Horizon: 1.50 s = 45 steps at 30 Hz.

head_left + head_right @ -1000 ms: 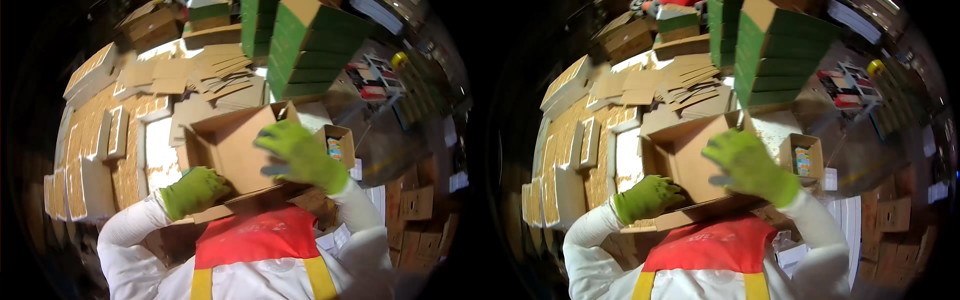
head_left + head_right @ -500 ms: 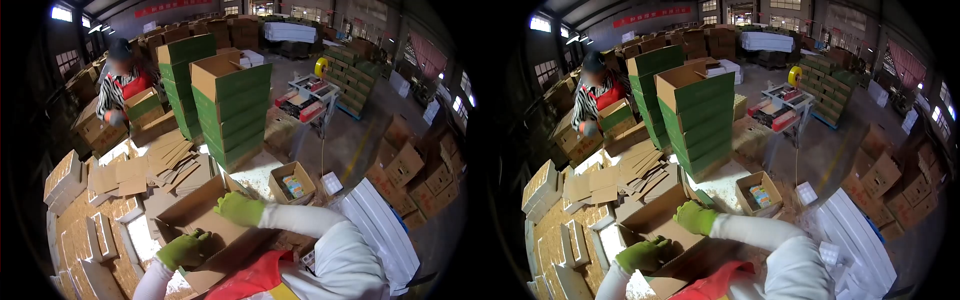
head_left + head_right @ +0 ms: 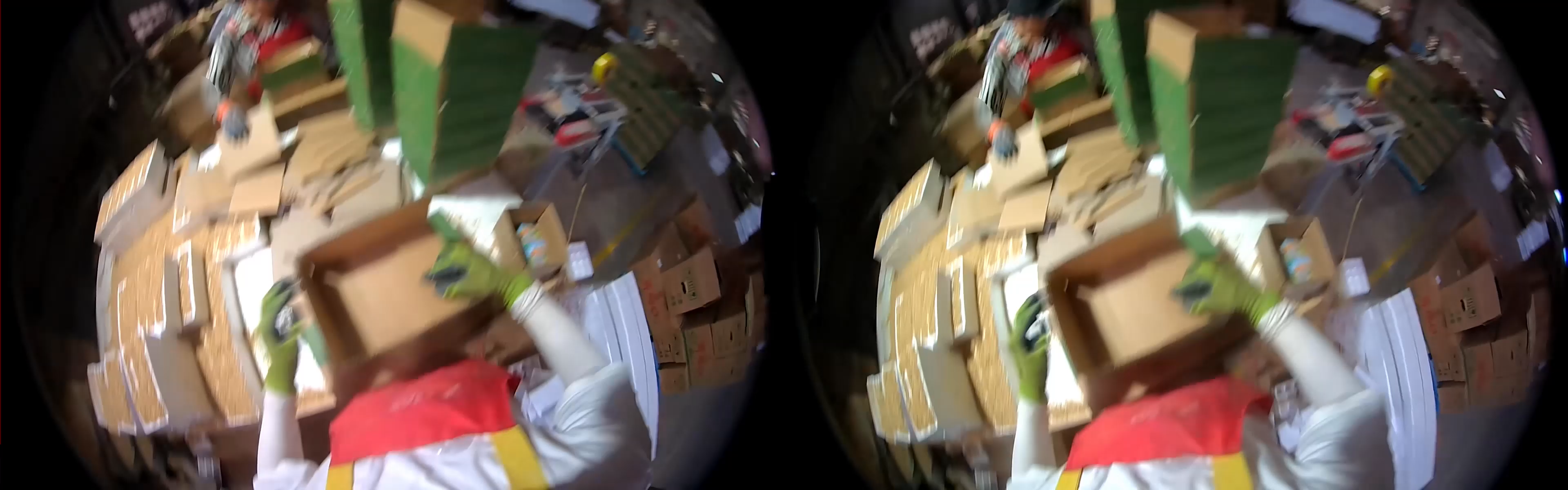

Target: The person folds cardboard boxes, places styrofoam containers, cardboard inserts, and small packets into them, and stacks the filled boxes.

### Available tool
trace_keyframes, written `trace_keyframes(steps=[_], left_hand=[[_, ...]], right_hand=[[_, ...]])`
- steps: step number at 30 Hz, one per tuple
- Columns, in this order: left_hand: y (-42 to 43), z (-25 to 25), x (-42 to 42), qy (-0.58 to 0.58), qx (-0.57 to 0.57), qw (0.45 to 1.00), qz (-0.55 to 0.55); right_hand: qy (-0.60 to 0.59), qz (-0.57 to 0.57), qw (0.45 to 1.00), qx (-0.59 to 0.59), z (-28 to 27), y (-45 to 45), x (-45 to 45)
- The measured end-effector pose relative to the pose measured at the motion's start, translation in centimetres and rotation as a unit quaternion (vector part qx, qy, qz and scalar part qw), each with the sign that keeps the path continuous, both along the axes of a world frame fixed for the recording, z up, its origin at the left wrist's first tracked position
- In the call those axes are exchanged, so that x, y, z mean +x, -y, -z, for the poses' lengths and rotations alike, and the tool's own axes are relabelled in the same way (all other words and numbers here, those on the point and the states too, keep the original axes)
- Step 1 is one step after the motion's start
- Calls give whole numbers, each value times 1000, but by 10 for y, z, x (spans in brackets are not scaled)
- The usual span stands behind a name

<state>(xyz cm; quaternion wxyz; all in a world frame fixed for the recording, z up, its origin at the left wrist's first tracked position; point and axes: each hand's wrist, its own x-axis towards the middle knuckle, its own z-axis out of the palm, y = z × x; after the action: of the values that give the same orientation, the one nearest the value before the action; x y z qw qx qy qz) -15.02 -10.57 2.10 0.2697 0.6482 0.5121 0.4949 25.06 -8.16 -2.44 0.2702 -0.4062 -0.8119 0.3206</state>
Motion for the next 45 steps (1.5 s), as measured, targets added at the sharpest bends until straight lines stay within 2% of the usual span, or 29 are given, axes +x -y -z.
trace_keyframes(steps=[1,2,3,5,6,7,8,9,10,11,12,13,15,17,19,22,25,27,30,33,35,37,38,39,41,42,45], left_hand=[[-3,8,14,-159,57,983,68],[-5,7,28,-231,77,964,103],[-5,-3,45,-294,108,939,142],[-10,12,59,-324,125,926,144],[-16,29,51,-255,144,946,141],[-14,53,42,-186,153,967,82],[-17,75,39,-66,25,996,55],[-19,96,35,111,-92,989,7],[-19,116,31,275,-166,945,-65],[-20,144,4,77,-105,991,33],[-17,136,6,186,-212,958,55],[-19,121,14,213,-257,941,51],[-32,95,40,240,-279,929,33],[-53,68,68,255,-273,928,21],[-74,45,90,273,-253,928,16],[-109,8,110,309,-206,928,33],[-132,-33,112,351,-152,923,40],[-158,-63,121,380,-122,914,73],[-218,-116,144,408,-86,895,158],[-287,-164,188,429,-85,857,273],[-331,-180,224,442,-110,809,373],[-363,-193,269,412,-146,727,530],[-355,-204,301,369,-118,827,407],[-349,-212,321,317,-94,904,270],[-375,-215,317,319,-229,857,334],[-417,-188,310,366,-272,759,465],[-408,-194,310,222,-286,834,416]], right_hand=[[-81,3,988,-131,-3,-8,0],[-111,139,981,-73,4,-11,-5],[-102,173,977,-68,6,-9,-12],[-85,240,965,-61,12,-7,-24],[-154,163,974,-18,66,-8,-22],[-108,204,973,12,59,0,-36],[-59,245,967,38,49,8,-50],[-11,286,956,60,38,17,-64],[49,279,956,-79,8,13,-65],[130,260,934,-208,-21,11,-68],[-14,331,942,-61,48,11,-74],[9,306,943,-131,26,8,-67],[38,293,945,-142,-16,-4,-53],[-141,220,956,-132,-34,-30,-37],[-202,195,955,-96,-46,-74,-27],[-236,90,966,-59,-154,-107,16],[-282,99,953,38,-189,-135,104],[-314,149,933,95,-202,-166,170],[-342,206,902,162,-206,-234,260],[-347,188,904,166,-171,-304,321],[-244,237,925,168,-154,-320,311],[-204,255,928,178,-146,-321,293],[-226,252,922,187,-150,-314,286],[-271,241,916,170,-147,-311,282],[-361,218,896,139,-142,-306,272],[-383,181,889,175,-122,-316,283],[-445,190,860,159,-108,-309,286]])
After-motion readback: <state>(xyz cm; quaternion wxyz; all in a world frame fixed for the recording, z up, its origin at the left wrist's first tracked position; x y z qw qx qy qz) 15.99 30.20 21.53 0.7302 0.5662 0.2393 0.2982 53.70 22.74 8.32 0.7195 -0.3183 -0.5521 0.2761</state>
